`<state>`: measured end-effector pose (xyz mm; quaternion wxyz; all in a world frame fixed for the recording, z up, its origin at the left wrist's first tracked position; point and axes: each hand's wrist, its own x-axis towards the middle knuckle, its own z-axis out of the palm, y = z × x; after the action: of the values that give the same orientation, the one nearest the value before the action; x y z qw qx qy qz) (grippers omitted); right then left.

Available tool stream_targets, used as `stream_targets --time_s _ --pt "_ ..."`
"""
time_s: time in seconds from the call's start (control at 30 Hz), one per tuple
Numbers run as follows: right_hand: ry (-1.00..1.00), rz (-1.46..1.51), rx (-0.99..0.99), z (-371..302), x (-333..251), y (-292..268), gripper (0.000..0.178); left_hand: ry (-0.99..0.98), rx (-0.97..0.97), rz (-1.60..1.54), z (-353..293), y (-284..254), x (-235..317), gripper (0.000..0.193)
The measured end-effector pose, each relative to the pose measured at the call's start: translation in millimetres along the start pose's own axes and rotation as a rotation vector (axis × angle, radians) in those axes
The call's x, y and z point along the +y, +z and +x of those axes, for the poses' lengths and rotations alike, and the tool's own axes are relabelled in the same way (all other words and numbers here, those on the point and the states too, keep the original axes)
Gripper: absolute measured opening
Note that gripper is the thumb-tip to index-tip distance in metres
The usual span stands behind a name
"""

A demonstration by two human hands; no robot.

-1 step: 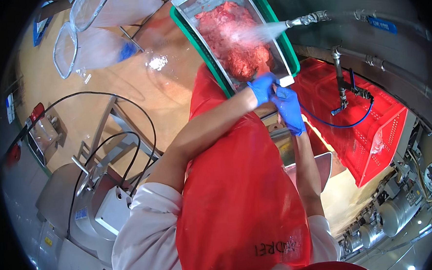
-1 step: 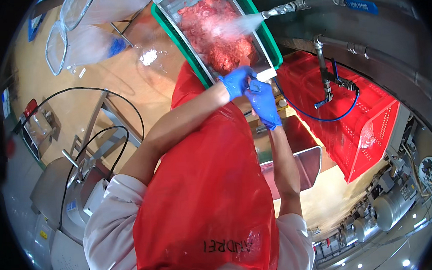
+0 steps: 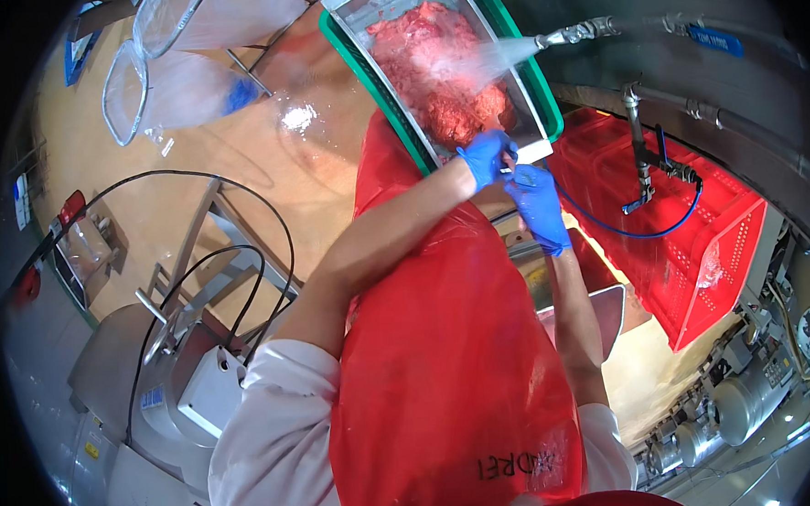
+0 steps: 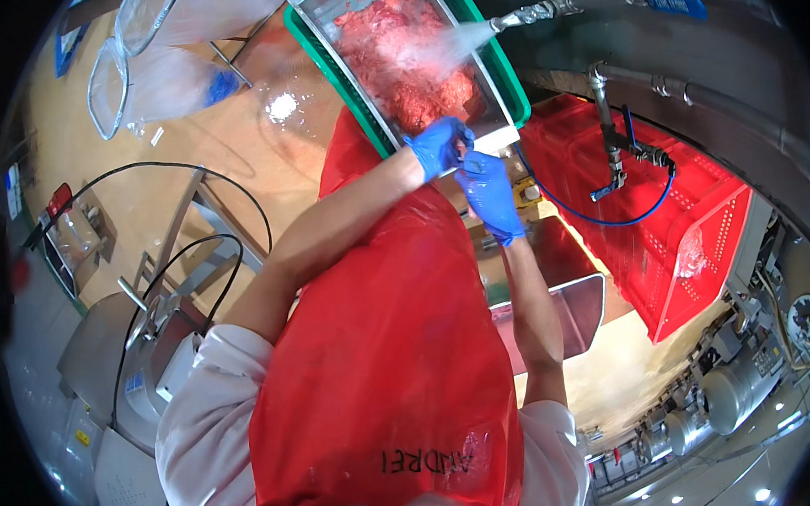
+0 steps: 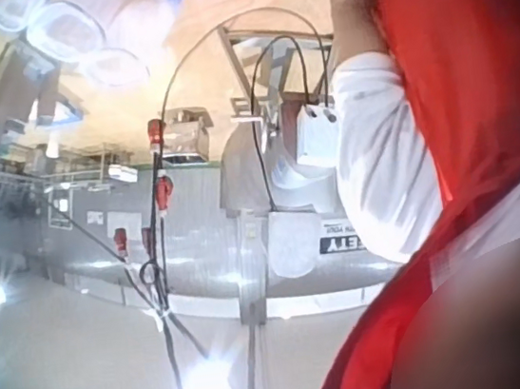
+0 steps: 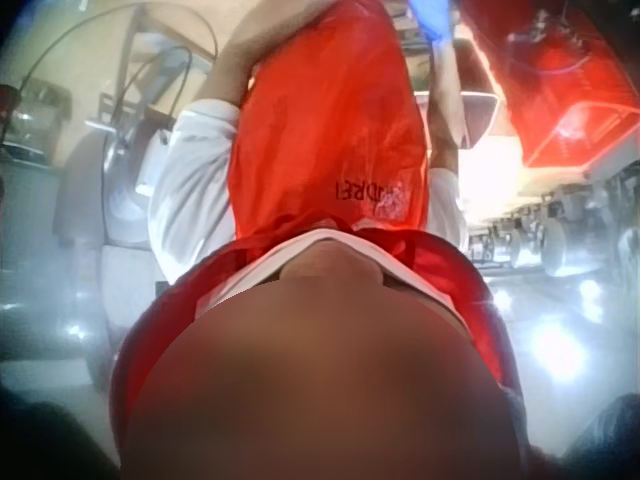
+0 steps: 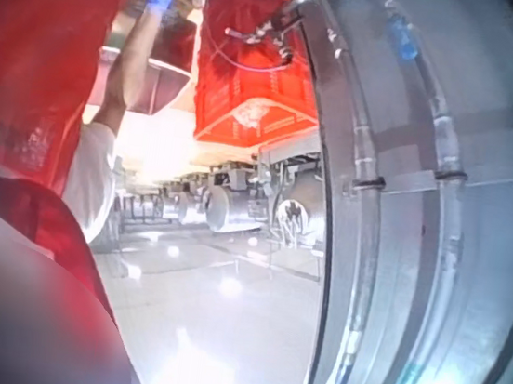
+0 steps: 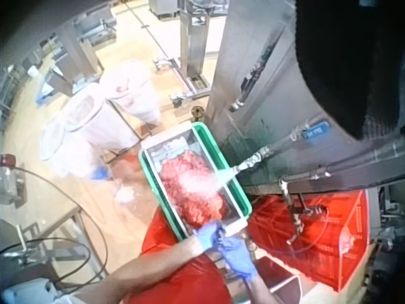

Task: The person washes ground meat in a green tray under running water, then transfers the meat into a red basket. They repeat this process with additional meat portions, rinsing and moving the meat between containers.

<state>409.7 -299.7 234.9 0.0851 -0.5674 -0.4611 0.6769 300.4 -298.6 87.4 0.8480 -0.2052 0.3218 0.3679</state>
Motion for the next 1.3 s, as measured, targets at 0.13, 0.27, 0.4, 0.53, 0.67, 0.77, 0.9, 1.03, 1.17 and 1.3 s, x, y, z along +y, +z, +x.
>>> stream_targets --time_s 0.13,0.27,0.4,0.53,0.67,0.77,0.9,1.03,1.17,1.3 --pt "-0.225 -0.136 -0.024 6.5 31.2 15.1 0.013 0.169 0.103 0.301 14.2 -22.0 10.0 0.016" --pt "-0.315 -0.028 0.029 1.8 -5.1 29.4 0.020 0.069 0.224 0.413 47.4 -30.8 34.4 0.017" --pt "-0.304 -0.158 0.135 -6.4 -21.8 38.3 0.007 0.040 0.330 0.439 59.5 -28.8 47.0 0.014" --pt "-0.140 -0.037 0.201 -10.4 -20.5 63.3 0.019 0.075 0.291 0.389 48.2 -36.4 60.1 0.011" --pt "-0.135 -0.081 0.294 -11.4 -46.1 83.6 0.020 0.115 0.256 0.305 102.3 -93.7 44.2 0.011" --pt "-0.033 -0.087 0.398 -12.5 -33.6 86.5 0.021 -0.056 0.420 0.466 115.6 -84.3 23.1 0.016" --pt "0.286 0.115 0.496 -27.4 -37.5 93.9 0.023 -0.072 0.555 0.510 91.8 -44.5 16.7 0.017" --pt "0.135 -0.219 0.485 -43.2 -39.6 94.7 0.027 -0.013 0.671 0.962 114.5 -63.7 1.6 0.020" --pt "-0.055 -0.637 0.408 -81.4 -113.0 87.6 0.029 0.104 0.513 1.849 124.2 -94.7 55.2 0.029" --pt "0.248 -0.373 0.159 -95.5 -151.5 77.5 0.017 0.086 0.258 2.019 109.3 -121.9 115.3 0.031"
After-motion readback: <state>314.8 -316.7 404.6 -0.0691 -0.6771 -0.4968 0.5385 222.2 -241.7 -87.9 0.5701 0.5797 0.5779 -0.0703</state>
